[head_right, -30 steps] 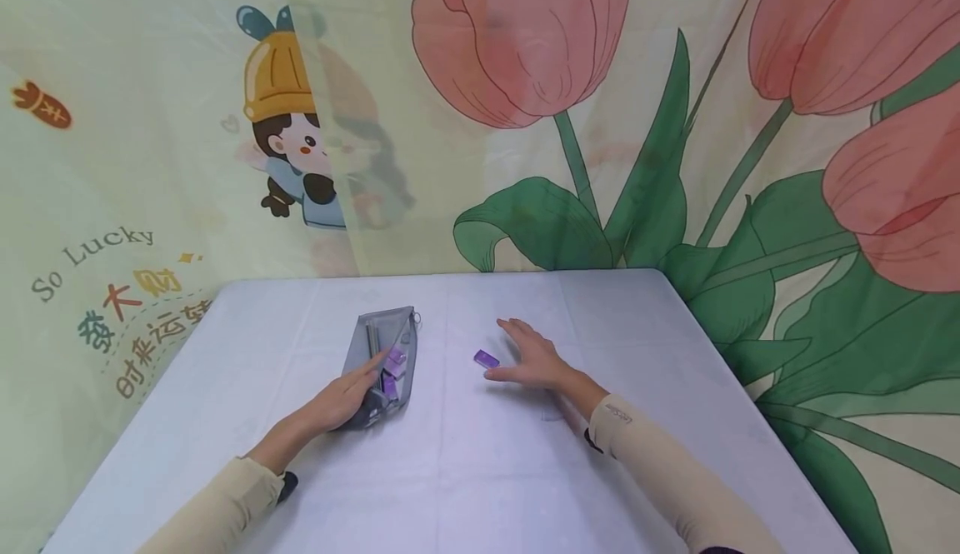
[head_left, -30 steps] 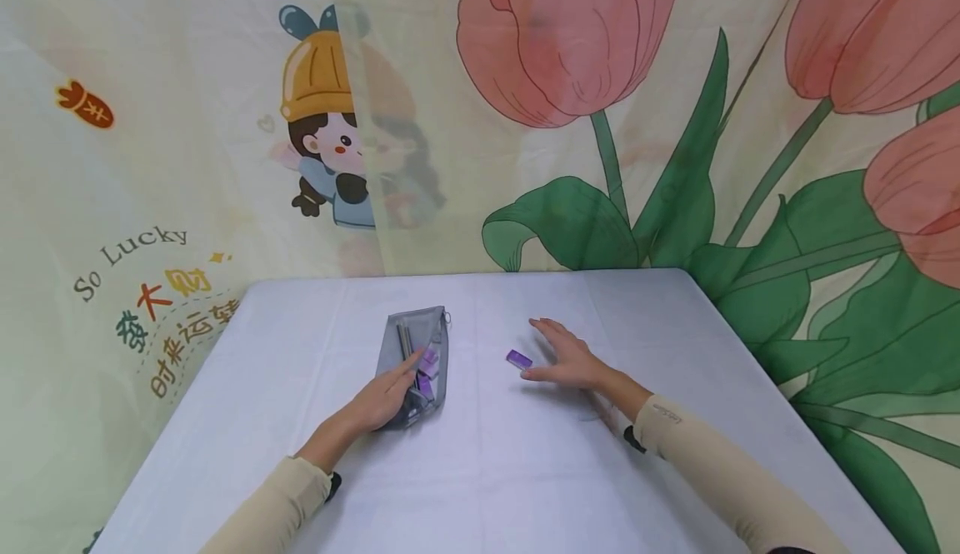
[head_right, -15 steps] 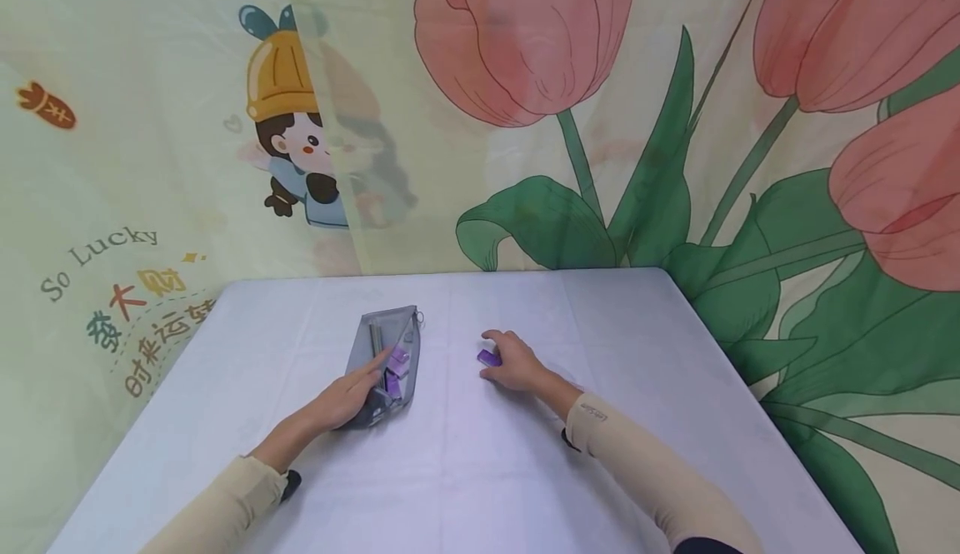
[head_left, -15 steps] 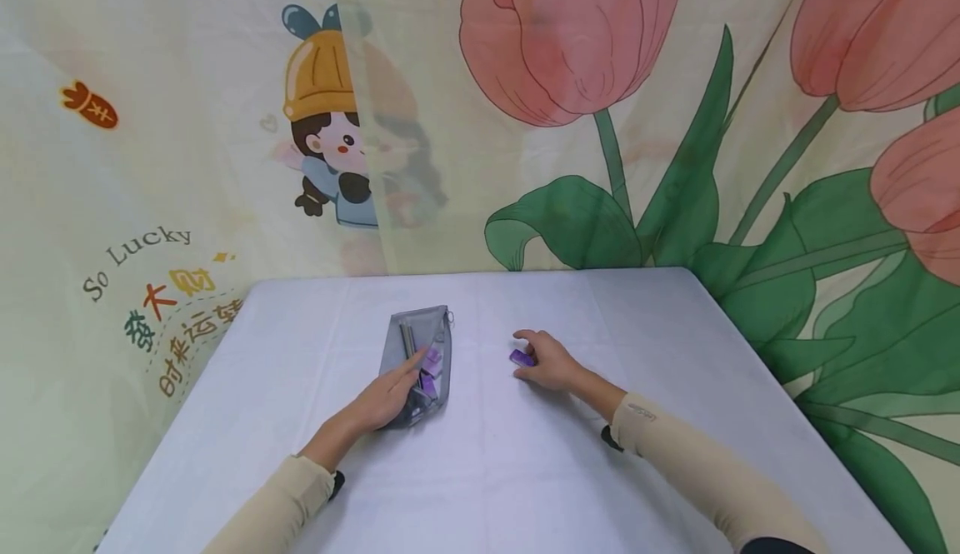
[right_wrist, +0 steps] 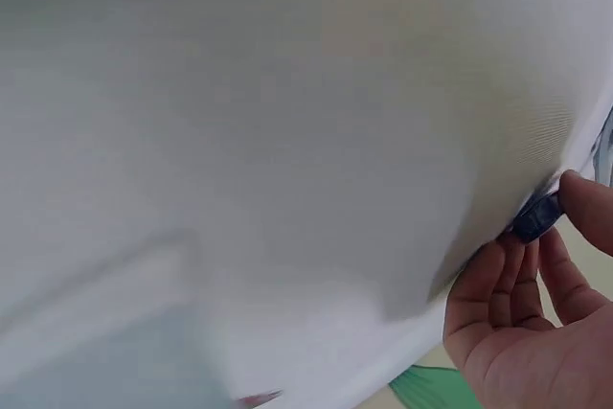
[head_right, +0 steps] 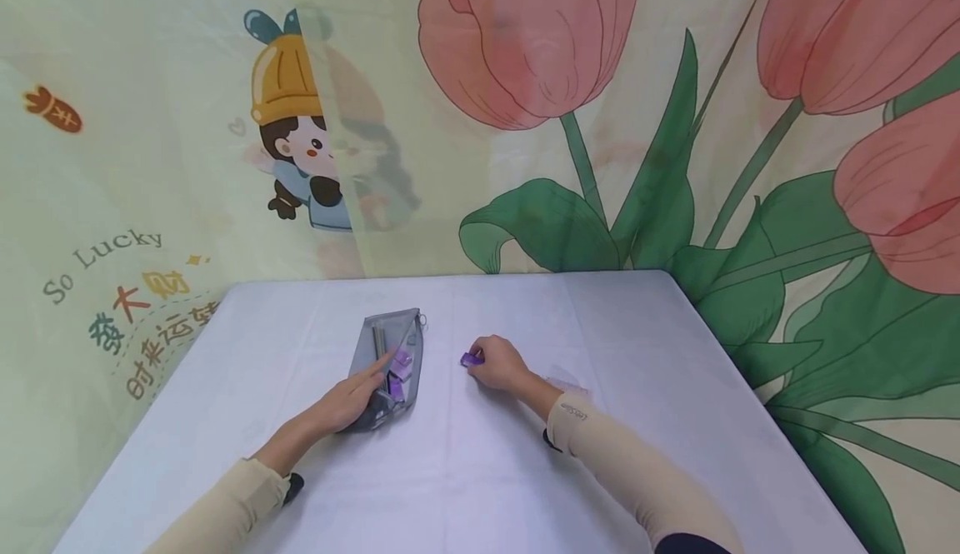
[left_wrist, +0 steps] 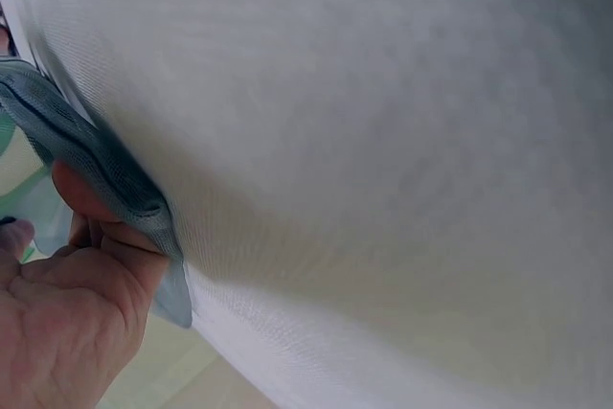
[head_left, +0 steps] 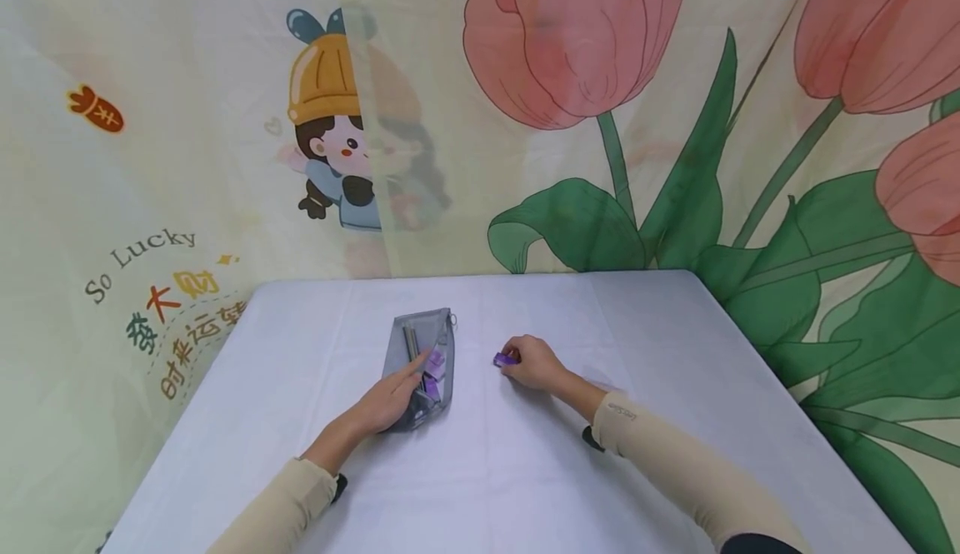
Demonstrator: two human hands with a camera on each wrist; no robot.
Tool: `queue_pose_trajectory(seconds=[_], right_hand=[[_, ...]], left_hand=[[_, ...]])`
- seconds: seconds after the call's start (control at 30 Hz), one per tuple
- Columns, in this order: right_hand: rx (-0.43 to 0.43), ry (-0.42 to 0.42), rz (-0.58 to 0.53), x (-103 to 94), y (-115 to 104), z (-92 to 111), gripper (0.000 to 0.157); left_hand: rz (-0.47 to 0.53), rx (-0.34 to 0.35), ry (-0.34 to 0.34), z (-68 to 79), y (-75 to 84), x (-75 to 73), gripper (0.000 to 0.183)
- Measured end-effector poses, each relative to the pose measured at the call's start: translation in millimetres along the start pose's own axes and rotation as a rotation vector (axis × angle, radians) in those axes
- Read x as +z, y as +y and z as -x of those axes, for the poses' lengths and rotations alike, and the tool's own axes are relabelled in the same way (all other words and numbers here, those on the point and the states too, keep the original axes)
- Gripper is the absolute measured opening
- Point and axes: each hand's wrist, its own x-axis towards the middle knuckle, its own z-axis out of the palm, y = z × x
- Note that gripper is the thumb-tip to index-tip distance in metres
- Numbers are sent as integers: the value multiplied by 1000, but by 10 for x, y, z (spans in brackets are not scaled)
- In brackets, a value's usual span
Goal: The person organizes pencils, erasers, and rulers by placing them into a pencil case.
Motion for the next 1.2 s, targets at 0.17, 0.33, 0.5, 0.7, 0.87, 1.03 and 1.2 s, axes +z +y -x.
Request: queue_pose_trajectory(seconds=[0.17, 0.33, 0.5, 0.7, 0.87, 1.03, 1.2], right_hand=[[1, -24, -23, 107, -215, -119, 24], [-72, 7, -20, 196, -416, -273, 22], [-141, 49, 3, 265, -582, -424, 20], [-140, 33, 5, 302, -709, -554, 27], [-86, 22, -41, 332, -753, -651, 26], [-55, 45, -92, 403, -778, -719, 20], [-53, 82, -98, 487, -810, -752, 8]], left_hand=[[0, 6, 9, 42, -38, 1, 50], [-4, -11, 16, 68, -55, -16, 49], [6, -30, 23, 65, -77, -19, 49], [18, -40, 13, 38, -41, 2, 50], [19, -47, -2, 31, -2, -5, 50], [25, -51, -6, 25, 23, -11, 50], [31, -57, -12, 28, 16, -27, 49]])
